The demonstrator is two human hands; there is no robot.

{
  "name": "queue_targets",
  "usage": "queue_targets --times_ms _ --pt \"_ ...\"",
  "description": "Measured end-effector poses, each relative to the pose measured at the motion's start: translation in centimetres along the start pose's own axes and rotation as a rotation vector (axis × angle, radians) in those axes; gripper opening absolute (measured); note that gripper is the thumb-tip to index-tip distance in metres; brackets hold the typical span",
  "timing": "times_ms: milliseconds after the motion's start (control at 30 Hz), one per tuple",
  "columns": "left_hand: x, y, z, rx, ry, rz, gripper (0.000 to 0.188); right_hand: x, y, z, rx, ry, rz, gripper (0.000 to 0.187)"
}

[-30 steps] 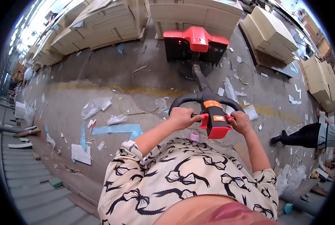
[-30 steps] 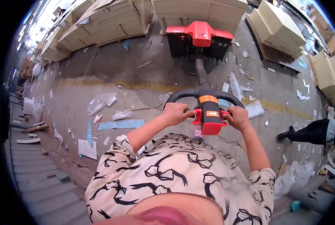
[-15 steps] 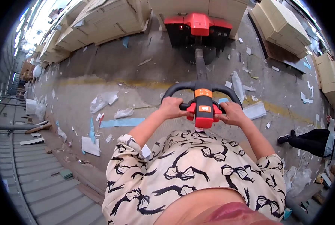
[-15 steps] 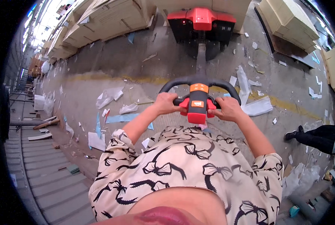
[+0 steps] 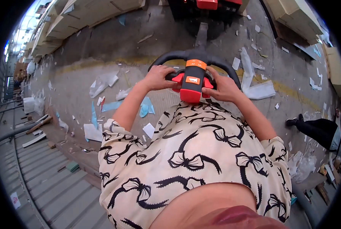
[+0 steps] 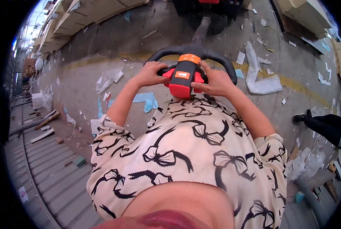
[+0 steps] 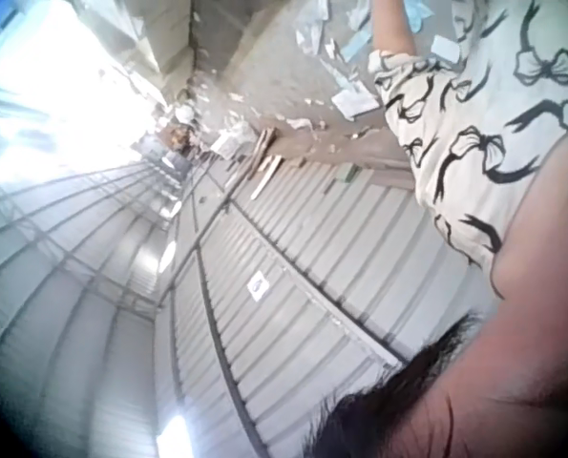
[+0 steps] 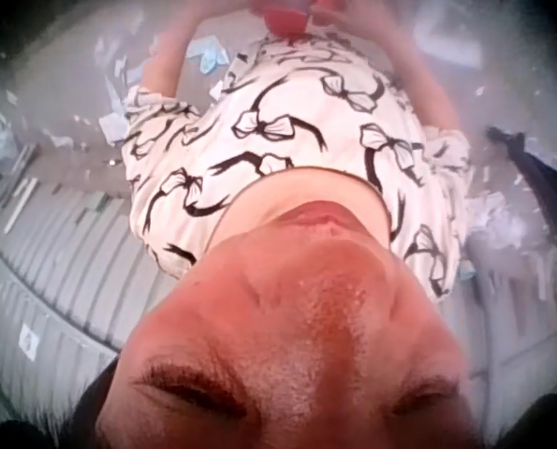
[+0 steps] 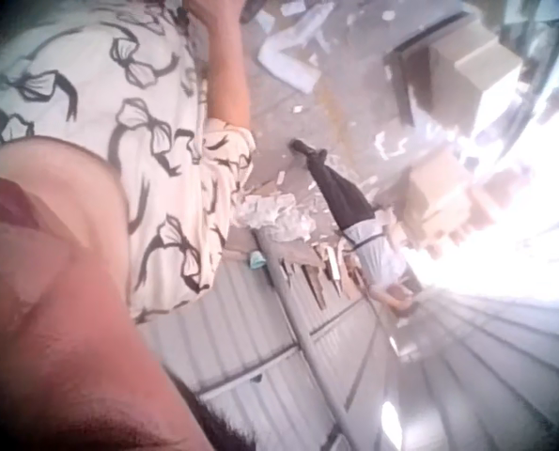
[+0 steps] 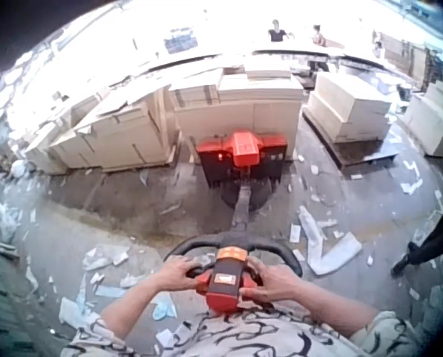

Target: The person touches a wooden crate, then takes hold of the handle of an electric pallet jack and steers it while walking along the warehouse floor.

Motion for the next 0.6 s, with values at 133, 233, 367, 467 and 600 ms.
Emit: queue_targets --times_ms 133,233,367,467,600 --pt "-0.7 0.0 0.9 0.130 -0.052 -0.192 0.051 -0.9 -0.7 2.0 -0.523 -0.051 -0.164 0.069" --pt "-1.0 0.2 1.6 0.118 -0.053 -0.150 0.054 -2.0 -0.7 2.8 -0.430 -0.042 -0.112 0.054" --pt "-1.3 0.8 1.0 0.125 -0.030 -0.103 0.048 -2.9 -0.2 4.4 -0.318 0.012 0.022 0.049" --pt "-0.6 1.9 -0.1 0.123 -0.066 -0.122 0.050 -1.5 -1.0 0.2 -0.551 0.219 -0.210 0.047" --pt "-1.0 0.8 0.7 0.133 -0.107 -0.170 0.056 -2.3 -1.2 1.3 -0.445 0.022 -0.046 0.047"
Point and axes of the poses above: each hand's wrist, its own x-axis away from the middle knuckle, its own y-axis out of the palm, z = x × y, the point moved 6 cm from there along -x, towards the middle knuckle, and after that the axes turned 12 degrees about -z, right-handed, at the moved point
